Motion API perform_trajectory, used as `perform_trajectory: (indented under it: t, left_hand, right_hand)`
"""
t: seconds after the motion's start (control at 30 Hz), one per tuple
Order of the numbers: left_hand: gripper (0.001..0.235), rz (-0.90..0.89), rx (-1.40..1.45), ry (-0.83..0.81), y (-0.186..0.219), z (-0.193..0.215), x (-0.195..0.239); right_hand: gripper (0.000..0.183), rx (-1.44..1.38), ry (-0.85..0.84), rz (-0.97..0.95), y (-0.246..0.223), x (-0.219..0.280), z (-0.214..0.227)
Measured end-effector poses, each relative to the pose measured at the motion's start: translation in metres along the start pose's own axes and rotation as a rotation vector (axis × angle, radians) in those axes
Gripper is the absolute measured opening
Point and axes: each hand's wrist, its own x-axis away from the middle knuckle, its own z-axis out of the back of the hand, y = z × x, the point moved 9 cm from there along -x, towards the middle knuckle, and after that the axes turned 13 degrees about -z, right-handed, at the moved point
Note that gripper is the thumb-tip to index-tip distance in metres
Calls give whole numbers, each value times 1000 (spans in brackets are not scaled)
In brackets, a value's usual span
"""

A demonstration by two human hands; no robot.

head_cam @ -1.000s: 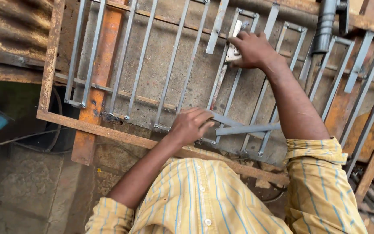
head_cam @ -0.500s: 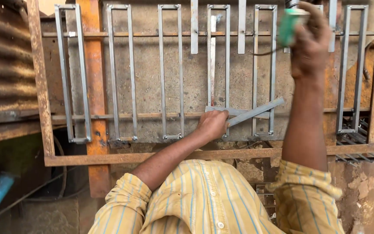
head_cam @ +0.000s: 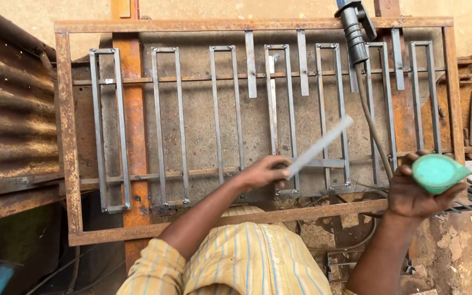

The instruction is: The person constructs a metal frame by measuring distances with a tape measure, positioning metal bars on the frame by hand, and welding the pieces in place using a welding tool.

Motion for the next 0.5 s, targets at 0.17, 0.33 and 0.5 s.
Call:
perform_trajectory:
  t: [0.17, 0.33, 0.5]
  left_hand:
    - [38, -39, 13, 232, 59, 85, 58]
    - [47, -75, -97, 528, 70, 193, 102]
    - [52, -98, -59, 694, 46, 262, 117]
  right_hand:
    - [51, -86, 53, -127, 52, -6, -16]
    - [68, -67, 190, -305, 111, -25, -27]
    - [69, 23, 174, -393, 150, -30, -38]
